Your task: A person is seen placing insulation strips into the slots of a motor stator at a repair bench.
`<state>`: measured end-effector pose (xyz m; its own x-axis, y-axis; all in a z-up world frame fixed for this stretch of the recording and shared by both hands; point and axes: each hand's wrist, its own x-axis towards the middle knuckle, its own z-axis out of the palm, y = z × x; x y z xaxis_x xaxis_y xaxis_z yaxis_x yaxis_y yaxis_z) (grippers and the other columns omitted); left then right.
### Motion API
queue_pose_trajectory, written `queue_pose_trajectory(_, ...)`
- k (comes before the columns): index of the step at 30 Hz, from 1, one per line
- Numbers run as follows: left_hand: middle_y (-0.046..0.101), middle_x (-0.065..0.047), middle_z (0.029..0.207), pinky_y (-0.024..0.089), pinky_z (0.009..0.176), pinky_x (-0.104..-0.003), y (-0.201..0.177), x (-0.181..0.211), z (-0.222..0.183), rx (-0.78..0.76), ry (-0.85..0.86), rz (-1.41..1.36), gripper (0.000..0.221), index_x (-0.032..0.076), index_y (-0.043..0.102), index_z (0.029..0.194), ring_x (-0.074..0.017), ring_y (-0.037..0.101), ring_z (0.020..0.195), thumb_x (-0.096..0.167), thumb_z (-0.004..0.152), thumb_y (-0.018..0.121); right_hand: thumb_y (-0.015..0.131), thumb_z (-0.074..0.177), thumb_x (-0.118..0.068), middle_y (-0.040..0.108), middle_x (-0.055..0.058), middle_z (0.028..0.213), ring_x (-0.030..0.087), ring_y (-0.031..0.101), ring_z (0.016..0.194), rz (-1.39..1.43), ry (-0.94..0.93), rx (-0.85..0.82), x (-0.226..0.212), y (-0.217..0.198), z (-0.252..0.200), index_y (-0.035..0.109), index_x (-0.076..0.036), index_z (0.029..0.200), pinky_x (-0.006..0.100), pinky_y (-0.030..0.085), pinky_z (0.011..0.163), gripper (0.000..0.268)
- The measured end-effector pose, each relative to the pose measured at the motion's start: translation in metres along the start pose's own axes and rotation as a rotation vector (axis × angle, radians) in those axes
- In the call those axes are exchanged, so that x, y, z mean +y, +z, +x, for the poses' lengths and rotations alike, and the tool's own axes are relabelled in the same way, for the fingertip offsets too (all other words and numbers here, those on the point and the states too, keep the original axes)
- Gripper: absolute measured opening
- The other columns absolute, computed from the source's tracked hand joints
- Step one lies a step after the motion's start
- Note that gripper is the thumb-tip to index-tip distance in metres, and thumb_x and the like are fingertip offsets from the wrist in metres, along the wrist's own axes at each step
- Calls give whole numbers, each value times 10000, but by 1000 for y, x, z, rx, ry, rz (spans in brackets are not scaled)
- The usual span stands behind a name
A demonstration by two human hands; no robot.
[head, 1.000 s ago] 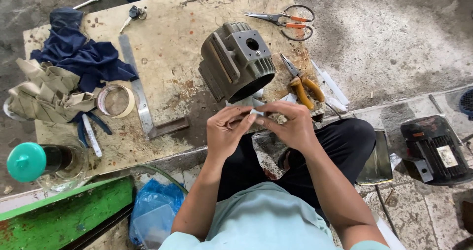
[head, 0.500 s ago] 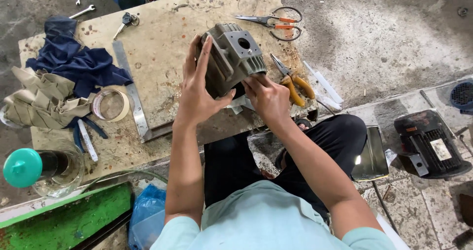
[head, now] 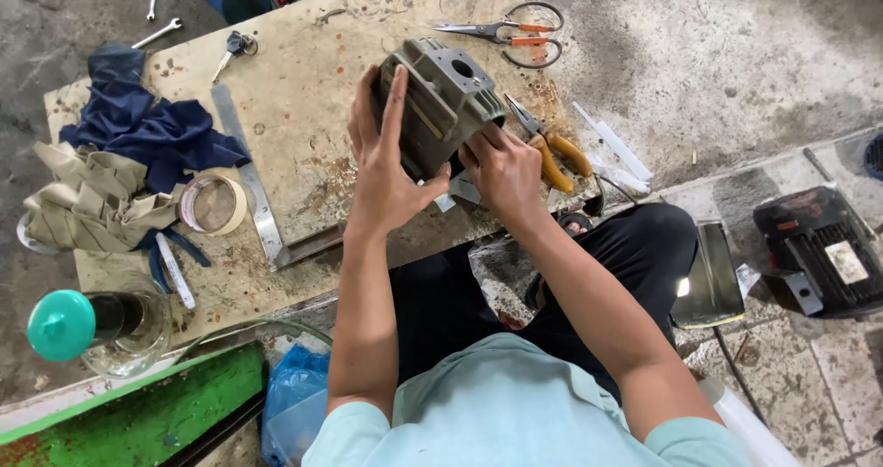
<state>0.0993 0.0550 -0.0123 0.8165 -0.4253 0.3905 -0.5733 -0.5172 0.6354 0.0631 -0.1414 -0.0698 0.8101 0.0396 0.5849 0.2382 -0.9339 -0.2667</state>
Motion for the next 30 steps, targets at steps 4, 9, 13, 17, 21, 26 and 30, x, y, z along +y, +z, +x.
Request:
queue_pose_trajectory(4,-12,-154,1786,290,1264,-801,-1,13,1,-23,-72,-30,1242,339,84,1730,-483,68,1663,235,834,938,851,866,-98,779,69,1049,234,746,653,20,139,-22,-15,-4,7,780,-16,1062,337,620,516,224)
queue_pose_trajectory(9,78,-154,1798,107,1286,-681,2,12,4,76,-26,-156,1316,360,180,1764,-461,128,1634,93,725,941,838,893,-176,693,93,796,405,723,723,274,296,96,-14,7,0,728,-73,829,435,565,549,164)
queue_pose_trajectory(13,89,-167,1790,102,1291,-680,3,11,4,70,-30,-137,1307,345,187,1759,-445,129,1634,84,723,941,845,896,-123,707,115,791,375,739,699,277,318,106,-17,19,-10,758,-31,864,367,586,571,131)
queue_pose_trajectory(17,66,-134,1796,122,1284,-657,5,7,3,84,5,-158,1286,346,170,1771,-430,104,1640,55,761,910,823,910,-99,706,167,827,433,729,741,342,328,76,-25,3,-1,753,5,969,468,603,587,138)
queue_pose_trajectory(21,67,-123,1797,162,1274,-647,2,11,3,82,16,-168,1259,337,167,1773,-430,86,1646,29,779,875,815,928,-110,715,127,961,384,752,822,274,181,-24,-21,-15,-9,764,-23,1015,447,629,628,133)
queue_pose_trajectory(26,75,-137,1794,189,1255,-672,3,7,6,89,19,-164,1289,331,178,1772,-448,115,1634,38,734,884,797,944,-101,702,89,917,316,755,814,254,131,23,-11,9,-11,748,-57,915,362,621,661,72)
queue_pose_trajectory(30,76,-137,1799,166,1256,-693,5,2,4,94,12,-224,1307,349,216,1764,-456,112,1635,1,685,866,855,862,-70,688,194,811,456,712,717,396,249,58,-18,3,4,740,14,863,487,589,576,143)
